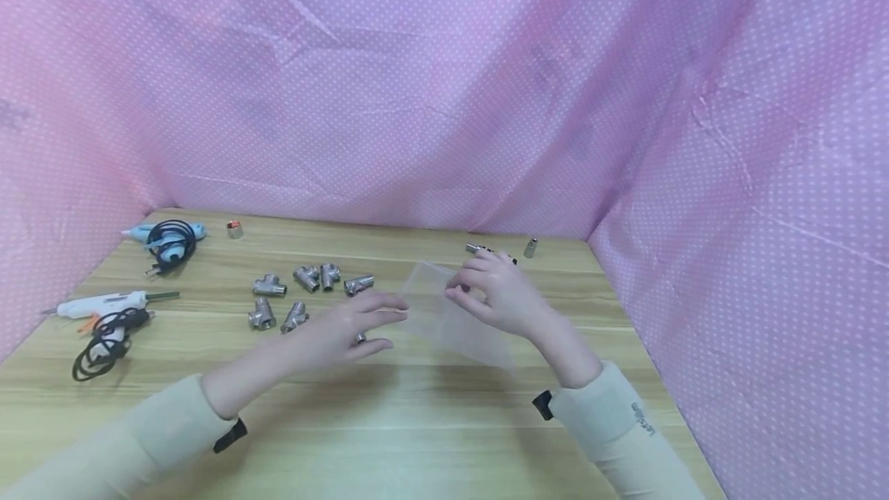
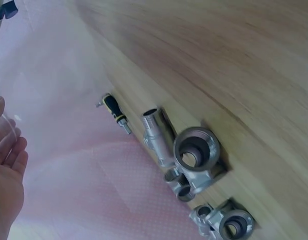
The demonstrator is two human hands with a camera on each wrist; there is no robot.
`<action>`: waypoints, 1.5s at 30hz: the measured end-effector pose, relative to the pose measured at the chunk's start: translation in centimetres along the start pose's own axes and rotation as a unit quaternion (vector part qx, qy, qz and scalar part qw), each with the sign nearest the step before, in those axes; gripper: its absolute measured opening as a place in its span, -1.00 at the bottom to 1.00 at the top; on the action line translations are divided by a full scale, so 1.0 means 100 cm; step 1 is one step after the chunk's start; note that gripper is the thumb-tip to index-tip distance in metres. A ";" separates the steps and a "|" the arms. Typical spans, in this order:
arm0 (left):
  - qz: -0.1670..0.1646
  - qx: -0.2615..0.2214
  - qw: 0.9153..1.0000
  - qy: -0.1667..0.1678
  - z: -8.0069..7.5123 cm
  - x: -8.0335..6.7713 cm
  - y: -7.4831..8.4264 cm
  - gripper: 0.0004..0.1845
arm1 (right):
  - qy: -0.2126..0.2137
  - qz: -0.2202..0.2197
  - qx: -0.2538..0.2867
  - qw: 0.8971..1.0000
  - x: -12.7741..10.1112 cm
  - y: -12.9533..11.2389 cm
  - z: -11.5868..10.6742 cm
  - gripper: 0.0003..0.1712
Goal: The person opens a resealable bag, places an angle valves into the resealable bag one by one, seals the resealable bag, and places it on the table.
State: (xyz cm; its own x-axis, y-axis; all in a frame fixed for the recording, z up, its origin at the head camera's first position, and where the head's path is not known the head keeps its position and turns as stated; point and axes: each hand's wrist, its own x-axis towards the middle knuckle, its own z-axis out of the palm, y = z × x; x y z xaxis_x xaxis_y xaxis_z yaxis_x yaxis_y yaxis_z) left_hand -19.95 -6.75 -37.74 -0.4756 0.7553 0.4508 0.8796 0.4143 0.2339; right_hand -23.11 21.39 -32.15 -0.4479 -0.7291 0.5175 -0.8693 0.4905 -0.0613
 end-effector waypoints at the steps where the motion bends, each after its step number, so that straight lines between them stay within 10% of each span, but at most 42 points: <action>1: 0.003 0.004 1.000 -0.001 0.000 0.001 0.000 -0.55 | 0.002 0.009 -0.012 1.000 0.001 -0.002 0.003 -0.82; 9: -0.005 0.021 1.000 -0.018 0.000 0.001 0.001 -0.54 | -0.017 0.087 -0.052 0.995 0.010 -0.017 0.020 -0.58; 20: -0.030 0.014 0.999 -0.033 0.001 -0.003 -0.006 -0.51 | -0.174 0.131 -0.013 0.976 0.003 -0.018 0.020 0.04; 31: -0.013 0.000 1.000 -0.018 0.000 -0.011 -0.024 -0.49 | -0.190 0.144 0.046 0.970 -0.003 -0.006 0.042 0.10; 36: -0.088 0.004 0.996 -0.018 -0.009 -0.015 -0.036 -0.43 | -0.177 0.146 0.060 0.971 -0.002 -0.004 0.048 0.08; 45: -0.195 -0.018 0.971 -0.139 -0.015 -0.044 -0.065 -0.25 | -0.159 0.144 0.090 0.973 -0.003 0.001 0.060 0.02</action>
State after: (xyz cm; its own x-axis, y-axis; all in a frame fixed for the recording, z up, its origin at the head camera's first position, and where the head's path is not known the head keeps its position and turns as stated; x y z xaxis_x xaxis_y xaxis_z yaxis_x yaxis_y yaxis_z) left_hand -23.62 -13.50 -39.96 -0.7520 0.6550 0.0736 0.6302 0.6818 0.3714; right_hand -24.35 18.76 -37.43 -0.6954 -0.6986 0.1685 -0.7080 0.6259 -0.3271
